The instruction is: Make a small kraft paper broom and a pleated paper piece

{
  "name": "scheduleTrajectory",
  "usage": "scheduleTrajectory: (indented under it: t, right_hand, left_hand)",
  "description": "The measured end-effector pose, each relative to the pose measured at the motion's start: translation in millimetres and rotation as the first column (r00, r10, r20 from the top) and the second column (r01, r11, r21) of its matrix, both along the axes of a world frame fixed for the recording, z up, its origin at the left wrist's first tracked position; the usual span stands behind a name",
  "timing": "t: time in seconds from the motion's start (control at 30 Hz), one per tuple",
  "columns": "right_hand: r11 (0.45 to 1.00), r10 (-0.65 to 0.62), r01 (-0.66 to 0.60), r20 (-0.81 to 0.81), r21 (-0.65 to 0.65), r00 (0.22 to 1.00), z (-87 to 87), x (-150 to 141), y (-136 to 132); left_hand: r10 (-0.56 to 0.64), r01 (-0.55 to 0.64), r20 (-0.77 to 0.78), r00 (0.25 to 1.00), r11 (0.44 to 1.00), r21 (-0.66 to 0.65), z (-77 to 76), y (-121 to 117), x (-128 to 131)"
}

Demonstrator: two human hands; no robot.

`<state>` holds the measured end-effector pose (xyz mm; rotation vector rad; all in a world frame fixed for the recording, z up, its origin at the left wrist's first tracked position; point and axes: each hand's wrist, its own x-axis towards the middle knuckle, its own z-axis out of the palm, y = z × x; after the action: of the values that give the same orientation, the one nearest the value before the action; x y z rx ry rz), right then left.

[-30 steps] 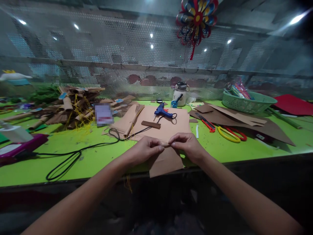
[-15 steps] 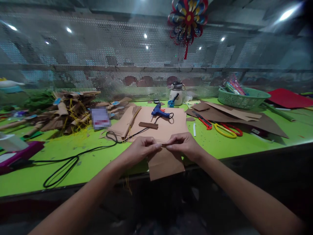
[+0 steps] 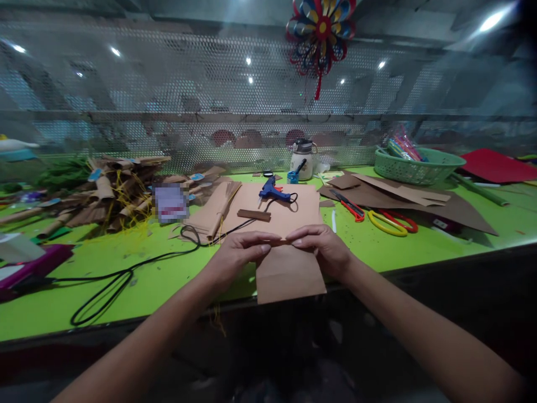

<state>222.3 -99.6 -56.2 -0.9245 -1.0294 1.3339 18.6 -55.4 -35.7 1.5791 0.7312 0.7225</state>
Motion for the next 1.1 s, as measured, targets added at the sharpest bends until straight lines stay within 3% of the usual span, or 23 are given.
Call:
scheduleTrajectory:
  t: [0.2,0.3,0.57,0.67,0.93,1.1]
  right_hand:
    - [0.999,-0.008,0.008,0.003,0.048,1.0,3.1,-2,-2]
    - [0.998,0.0,0.002,-0.023,0.056,1.0,7.2,-4,-4]
    - [0.991,0.031,-0.04,0.065,0.13,0.997,1.7,-5,-5]
    - [0.98,0.066,-0.091,0.138,0.177,0.988,-5.2,-3,-3]
    - [0.973,0.056,-0.092,0.169,0.213,0.984,-11.9,0,0]
    - [0.98,0.054,-0.087,0.177,0.182,0.983,-9.5,0,-1]
  left_hand:
    - [-0.005,0.016,0.072,0.997,0.988,-0.155,-5.0,3,-2]
    - [-0.014,0.028,0.081,0.997,0.985,-0.173,-5.8,3,-3]
    - [-0.085,0.099,0.112,0.99,0.987,-0.124,-0.9,1,0]
    - [-0.067,0.067,-0.007,0.998,0.994,-0.085,1.2,2,5]
    - [-0.261,0.243,-0.165,0.951,0.963,-0.119,8.2,9,6]
    - [-0.164,0.168,-0.159,0.974,0.986,0.012,9.6,9,6]
